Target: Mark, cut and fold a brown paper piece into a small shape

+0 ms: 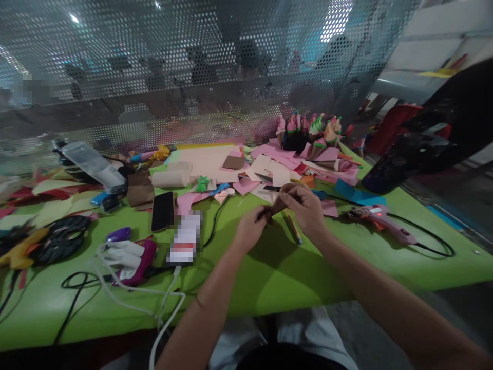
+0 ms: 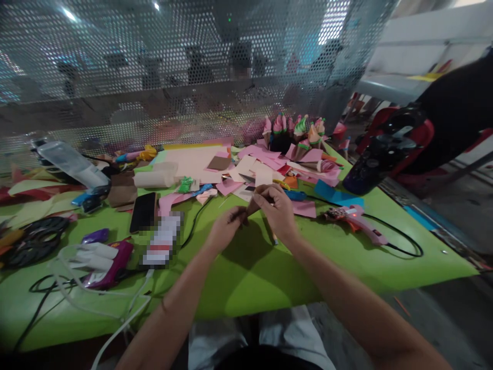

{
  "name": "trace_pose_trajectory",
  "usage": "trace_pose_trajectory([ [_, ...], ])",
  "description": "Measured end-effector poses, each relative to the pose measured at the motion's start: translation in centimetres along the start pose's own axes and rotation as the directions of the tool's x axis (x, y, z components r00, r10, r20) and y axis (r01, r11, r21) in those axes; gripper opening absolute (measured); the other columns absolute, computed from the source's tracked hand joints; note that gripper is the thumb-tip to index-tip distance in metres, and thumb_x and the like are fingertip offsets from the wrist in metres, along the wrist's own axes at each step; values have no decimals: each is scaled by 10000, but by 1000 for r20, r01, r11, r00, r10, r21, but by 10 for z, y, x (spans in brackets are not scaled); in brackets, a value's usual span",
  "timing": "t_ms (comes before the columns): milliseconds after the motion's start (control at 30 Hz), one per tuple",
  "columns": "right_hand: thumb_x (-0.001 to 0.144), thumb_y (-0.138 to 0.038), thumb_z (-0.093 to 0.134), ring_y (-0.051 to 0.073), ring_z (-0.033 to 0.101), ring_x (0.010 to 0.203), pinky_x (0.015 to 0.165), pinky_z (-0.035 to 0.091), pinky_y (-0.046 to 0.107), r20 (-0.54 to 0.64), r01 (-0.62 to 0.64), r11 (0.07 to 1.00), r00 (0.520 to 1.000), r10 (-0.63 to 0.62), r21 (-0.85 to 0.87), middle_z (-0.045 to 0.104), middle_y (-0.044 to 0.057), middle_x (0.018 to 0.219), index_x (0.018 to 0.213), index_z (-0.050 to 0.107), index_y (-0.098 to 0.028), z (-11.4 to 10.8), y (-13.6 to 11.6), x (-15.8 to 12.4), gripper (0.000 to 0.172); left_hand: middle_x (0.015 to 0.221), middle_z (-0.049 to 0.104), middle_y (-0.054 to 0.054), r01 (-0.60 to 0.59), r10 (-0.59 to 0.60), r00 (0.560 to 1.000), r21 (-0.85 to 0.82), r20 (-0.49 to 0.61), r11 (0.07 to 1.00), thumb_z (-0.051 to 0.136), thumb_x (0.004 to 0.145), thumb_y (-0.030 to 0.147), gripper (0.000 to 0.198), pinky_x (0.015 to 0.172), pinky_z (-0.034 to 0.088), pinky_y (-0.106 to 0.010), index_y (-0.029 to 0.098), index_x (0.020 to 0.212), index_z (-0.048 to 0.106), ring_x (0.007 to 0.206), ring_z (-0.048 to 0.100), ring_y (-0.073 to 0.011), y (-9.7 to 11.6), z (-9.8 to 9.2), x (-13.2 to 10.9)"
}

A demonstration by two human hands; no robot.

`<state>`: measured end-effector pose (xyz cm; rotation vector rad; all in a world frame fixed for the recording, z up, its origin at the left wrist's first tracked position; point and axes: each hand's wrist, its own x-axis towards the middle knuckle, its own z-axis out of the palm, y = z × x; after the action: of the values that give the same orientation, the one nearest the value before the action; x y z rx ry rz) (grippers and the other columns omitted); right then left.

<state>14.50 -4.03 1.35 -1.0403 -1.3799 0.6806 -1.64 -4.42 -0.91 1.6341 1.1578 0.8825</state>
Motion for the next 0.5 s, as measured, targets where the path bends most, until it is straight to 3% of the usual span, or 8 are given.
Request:
trace_pose_trajectory([
  [167,843,-355,665,235,578,934,842,461,399,-85,3,999,996,-6,-32,645,54,835,610,593,-226,2,2,-1,276,853,682,-44,-108,121,991,185,-59,977,423,943,223,253,765,469,-284,192,952,674,803,602,-174,6,5,-5],
  [333,853,-367,655,249,576,956,856,458,416,-86,13,999,996,-16,-35,638,59,823,607,603,-234,3,4,-1,285,931,704,-81,-144,189,977,350,-98,926,513,920,225,211,795,477,-312,176,1015,694,863,622,-210,8,8,-6],
  [500,834,-396,677,224,579,891,818,463,387,-44,-7,1000,999,8,9,620,50,851,611,606,-225,2,8,2,290,822,701,-46,-117,156,978,251,-141,961,495,905,166,232,719,464,-274,175,964,719,746,605,-171,3,7,-3],
])
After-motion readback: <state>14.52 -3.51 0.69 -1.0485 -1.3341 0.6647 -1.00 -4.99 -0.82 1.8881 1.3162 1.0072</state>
